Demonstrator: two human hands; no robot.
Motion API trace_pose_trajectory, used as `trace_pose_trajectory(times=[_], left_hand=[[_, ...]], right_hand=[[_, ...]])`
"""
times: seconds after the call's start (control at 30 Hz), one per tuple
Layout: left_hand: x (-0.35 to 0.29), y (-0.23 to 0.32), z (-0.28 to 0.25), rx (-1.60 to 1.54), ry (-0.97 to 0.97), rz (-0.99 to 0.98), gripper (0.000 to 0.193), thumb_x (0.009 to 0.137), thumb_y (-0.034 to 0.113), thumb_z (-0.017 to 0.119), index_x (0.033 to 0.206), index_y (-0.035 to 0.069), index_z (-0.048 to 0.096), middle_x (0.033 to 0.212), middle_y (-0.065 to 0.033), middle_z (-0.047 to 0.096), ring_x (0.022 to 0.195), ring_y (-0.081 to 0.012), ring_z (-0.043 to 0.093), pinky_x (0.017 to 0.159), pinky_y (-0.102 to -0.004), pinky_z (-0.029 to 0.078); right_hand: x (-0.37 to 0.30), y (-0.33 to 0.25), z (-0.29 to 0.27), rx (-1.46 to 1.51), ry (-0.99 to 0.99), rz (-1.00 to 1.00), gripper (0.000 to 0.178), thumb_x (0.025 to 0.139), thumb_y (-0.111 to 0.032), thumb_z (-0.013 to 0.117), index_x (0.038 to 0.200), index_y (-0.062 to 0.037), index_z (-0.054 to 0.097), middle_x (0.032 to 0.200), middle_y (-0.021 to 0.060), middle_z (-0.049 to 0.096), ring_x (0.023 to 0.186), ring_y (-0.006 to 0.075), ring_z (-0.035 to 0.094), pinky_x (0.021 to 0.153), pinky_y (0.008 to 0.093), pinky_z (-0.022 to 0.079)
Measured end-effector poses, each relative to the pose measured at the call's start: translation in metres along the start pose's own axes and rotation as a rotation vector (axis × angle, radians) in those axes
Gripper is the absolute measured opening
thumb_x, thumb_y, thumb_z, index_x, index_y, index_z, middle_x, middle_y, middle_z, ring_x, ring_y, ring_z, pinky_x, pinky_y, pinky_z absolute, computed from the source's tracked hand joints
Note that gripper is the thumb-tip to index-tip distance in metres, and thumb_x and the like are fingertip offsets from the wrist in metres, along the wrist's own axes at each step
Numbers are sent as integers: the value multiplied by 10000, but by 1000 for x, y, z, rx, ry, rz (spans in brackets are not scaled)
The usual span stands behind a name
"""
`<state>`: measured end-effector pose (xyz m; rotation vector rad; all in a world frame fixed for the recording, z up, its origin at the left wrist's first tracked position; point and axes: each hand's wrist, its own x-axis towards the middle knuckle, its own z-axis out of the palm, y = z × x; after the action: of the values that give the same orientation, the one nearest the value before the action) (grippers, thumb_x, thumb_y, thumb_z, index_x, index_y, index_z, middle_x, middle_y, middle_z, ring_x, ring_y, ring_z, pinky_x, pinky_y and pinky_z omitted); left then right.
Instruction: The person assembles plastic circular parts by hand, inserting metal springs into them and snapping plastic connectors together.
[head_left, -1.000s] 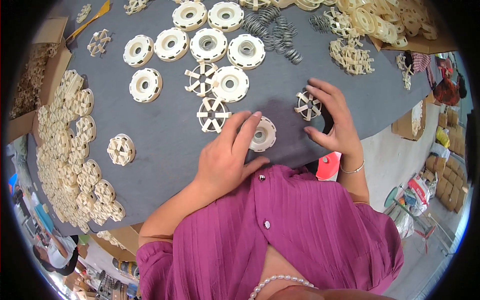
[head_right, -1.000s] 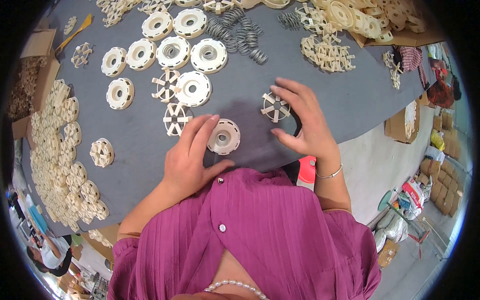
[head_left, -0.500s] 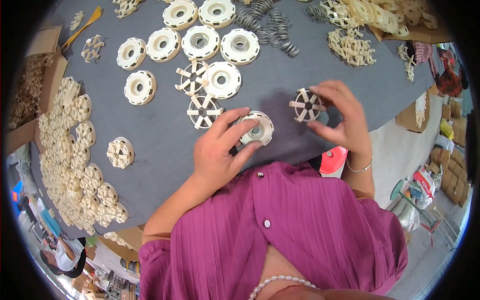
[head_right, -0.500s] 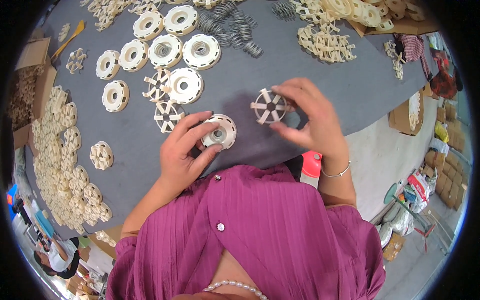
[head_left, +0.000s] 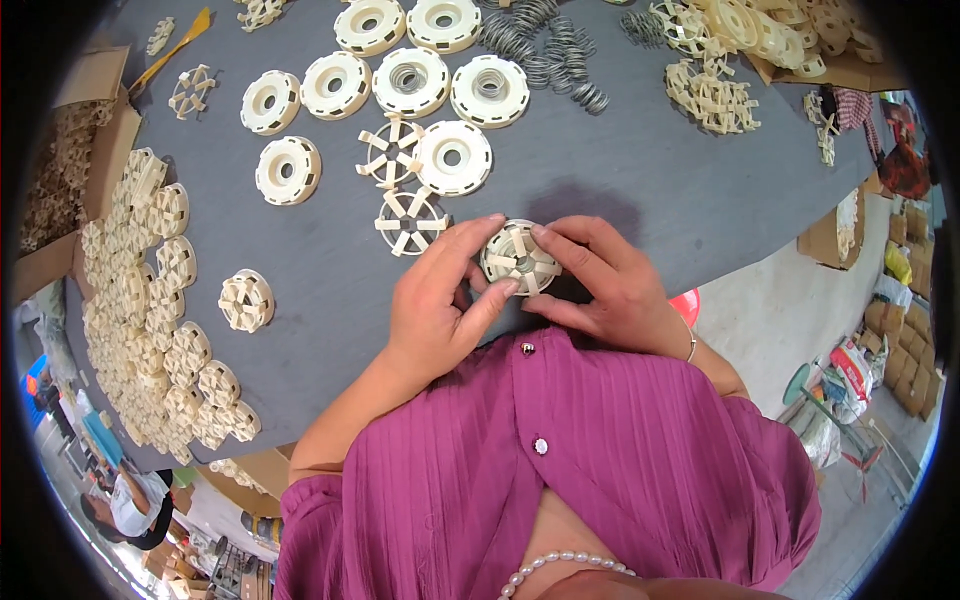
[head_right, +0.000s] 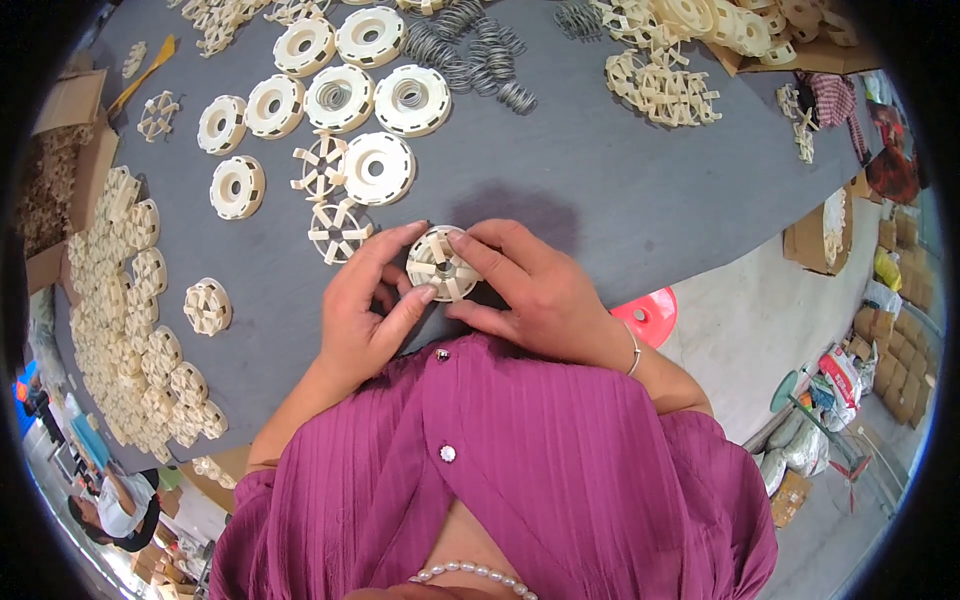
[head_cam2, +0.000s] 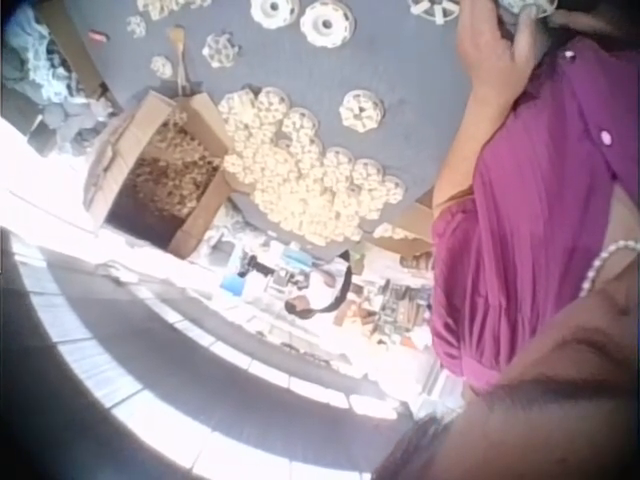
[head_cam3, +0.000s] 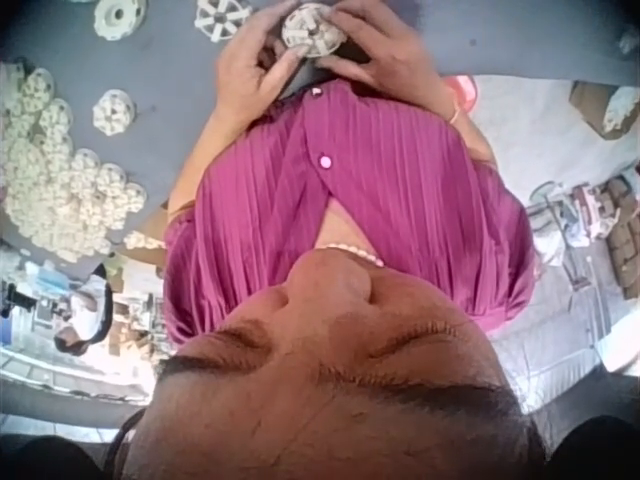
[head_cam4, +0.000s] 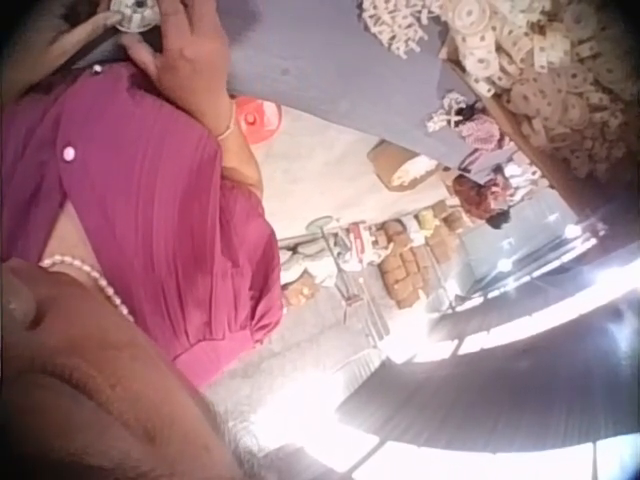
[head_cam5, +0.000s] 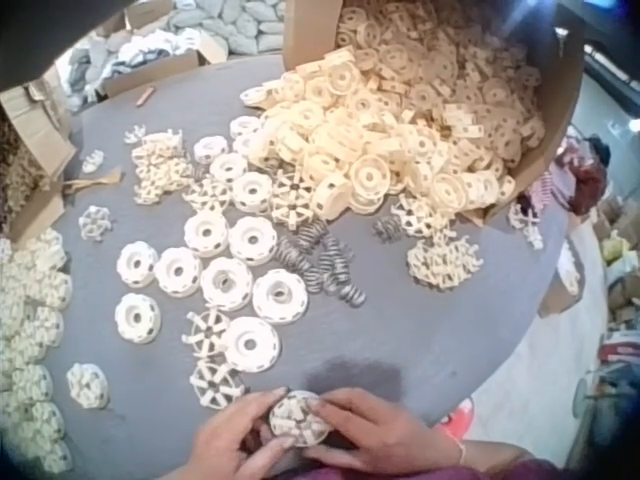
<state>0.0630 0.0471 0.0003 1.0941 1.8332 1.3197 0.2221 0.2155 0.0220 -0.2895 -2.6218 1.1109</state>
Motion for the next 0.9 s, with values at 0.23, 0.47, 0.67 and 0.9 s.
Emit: trace_pose_trajectory(times=[0.23, 0.47, 0.67, 0.9], left_hand=[[6, -2, 3, 126, -4, 123, 566, 884, 19, 763, 1431, 49, 622, 1322, -115, 677, 825, -186, 677, 723, -280, 557], [-1, 18, 2, 277, -38, 89, 654, 843, 226, 824, 1425, 49, 583, 1372, -127, 616, 1037, -333, 705, 813, -395, 593], [-32, 8, -25, 397, -30, 233, 685, 719, 239, 925, 1311, 26, 652, 1198, -114, 683, 871, -233, 704, 702, -330, 578], [-87, -14, -108, 720, 584, -184, 714, 732, 191, 937, 1365, 34, 646, 1244, -129, 641, 859, -205, 595, 661, -287, 486]], right_hand=[[2, -13, 4, -203, -72, 47, 650, 797, -218, 869, 1364, -5, 633, 1206, 124, 627, 1010, 276, 679, 811, 342, 588], [24, 4, -27, -11, -258, -11, 587, 799, -185, 846, 1346, -68, 667, 1199, 121, 636, 1005, 278, 678, 808, 350, 577], [64, 52, -43, -144, 315, 232, 358, 829, -138, 820, 1158, -56, 706, 1020, 101, 691, 830, 251, 661, 755, 347, 552], [72, 67, -37, -81, 251, 185, 323, 845, -149, 806, 1131, -35, 706, 977, 105, 675, 807, 237, 661, 729, 343, 546]])
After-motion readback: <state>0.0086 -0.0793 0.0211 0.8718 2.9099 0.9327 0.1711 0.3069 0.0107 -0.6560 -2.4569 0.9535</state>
